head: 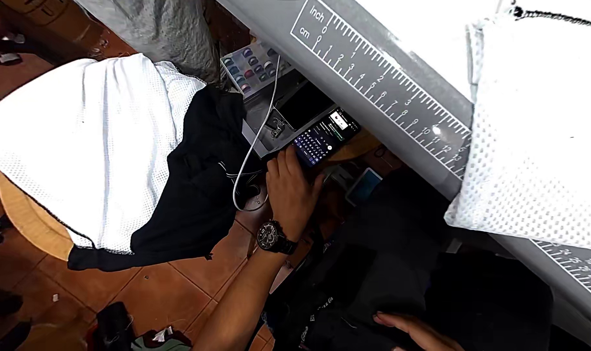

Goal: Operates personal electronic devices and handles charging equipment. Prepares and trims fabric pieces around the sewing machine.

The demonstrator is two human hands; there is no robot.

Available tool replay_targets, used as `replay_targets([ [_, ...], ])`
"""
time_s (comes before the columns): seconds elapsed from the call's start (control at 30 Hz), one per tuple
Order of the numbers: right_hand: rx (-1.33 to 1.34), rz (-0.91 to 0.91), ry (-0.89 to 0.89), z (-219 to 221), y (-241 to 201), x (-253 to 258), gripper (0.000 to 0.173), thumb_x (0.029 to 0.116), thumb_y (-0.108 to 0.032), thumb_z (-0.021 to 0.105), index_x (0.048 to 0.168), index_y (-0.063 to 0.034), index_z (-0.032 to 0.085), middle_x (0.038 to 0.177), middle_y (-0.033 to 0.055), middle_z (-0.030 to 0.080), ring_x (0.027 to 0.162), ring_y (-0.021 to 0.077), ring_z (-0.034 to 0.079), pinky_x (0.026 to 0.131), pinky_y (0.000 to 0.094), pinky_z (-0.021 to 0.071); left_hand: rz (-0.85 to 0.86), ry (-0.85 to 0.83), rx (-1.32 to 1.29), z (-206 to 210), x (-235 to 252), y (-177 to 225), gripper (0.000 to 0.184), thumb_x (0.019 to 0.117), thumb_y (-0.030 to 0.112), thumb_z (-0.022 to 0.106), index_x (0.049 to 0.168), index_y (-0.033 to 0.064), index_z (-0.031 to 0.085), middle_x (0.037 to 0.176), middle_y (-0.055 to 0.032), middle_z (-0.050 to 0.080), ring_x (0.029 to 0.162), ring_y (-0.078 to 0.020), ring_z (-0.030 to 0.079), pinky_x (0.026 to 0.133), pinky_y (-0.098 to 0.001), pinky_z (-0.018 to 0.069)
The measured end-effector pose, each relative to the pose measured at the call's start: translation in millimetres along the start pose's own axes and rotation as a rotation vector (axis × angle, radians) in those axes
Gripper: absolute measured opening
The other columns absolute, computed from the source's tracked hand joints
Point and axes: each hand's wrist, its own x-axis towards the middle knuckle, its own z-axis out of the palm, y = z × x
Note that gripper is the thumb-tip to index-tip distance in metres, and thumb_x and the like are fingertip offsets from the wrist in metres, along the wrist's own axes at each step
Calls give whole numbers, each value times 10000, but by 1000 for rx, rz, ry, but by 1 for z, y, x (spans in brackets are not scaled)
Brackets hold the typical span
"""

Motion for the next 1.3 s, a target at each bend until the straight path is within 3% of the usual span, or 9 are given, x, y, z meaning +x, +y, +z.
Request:
replay_targets([
  [0.3, 22, 11, 2, -1, 0, 6, 359, 1038, -185, 582, 1321, 31, 631, 1257, 189, 696, 1196, 274, 664, 1076, 459, 509, -2, 96, -12, 12, 1, 0, 840, 780, 456, 840, 1362, -66, 534, 1228, -244, 623, 1100, -401, 592, 896, -504, 504],
  [0.63, 22, 51, 4, 2, 1, 11, 355, 1035, -189, 593, 1321, 17, 634, 1221, 178, 703, 1158, 261, 675, 1044, 444, 533, -17, 63, -94, 8, 3, -6, 833, 782, 446, 846, 1363, -60, 528, 1222, -229, 636, 1123, -404, 585, 935, -522, 496],
  [0.87, 29, 60, 14, 4, 3, 11, 358, 1030, -182, 598, 1323, 20, 633, 1223, 180, 701, 1159, 262, 676, 1047, 446, 533, -1, 92, -59, 15, -4, -6, 813, 807, 420, 831, 1386, -55, 516, 1282, -232, 616, 1144, -398, 579, 906, -510, 502],
  [1.13, 28, 66, 22, 4, 2, 11, 349, 1032, -184, 598, 1316, 15, 638, 1214, 176, 704, 1149, 260, 679, 1040, 444, 537, -18, 140, -54, 15, 2, -6, 768, 783, 386, 863, 1339, -38, 546, 1181, -186, 653, 1086, -363, 587, 891, -477, 493],
  [1.3, 18, 65, 20, 5, 3, 12, 357, 1032, -197, 601, 1322, 9, 636, 1214, 172, 702, 1148, 256, 676, 1038, 442, 535, 4, 113, -51, 15, -3, -5, 825, 786, 436, 842, 1376, -43, 521, 1257, -218, 616, 1128, -383, 571, 914, -498, 481],
])
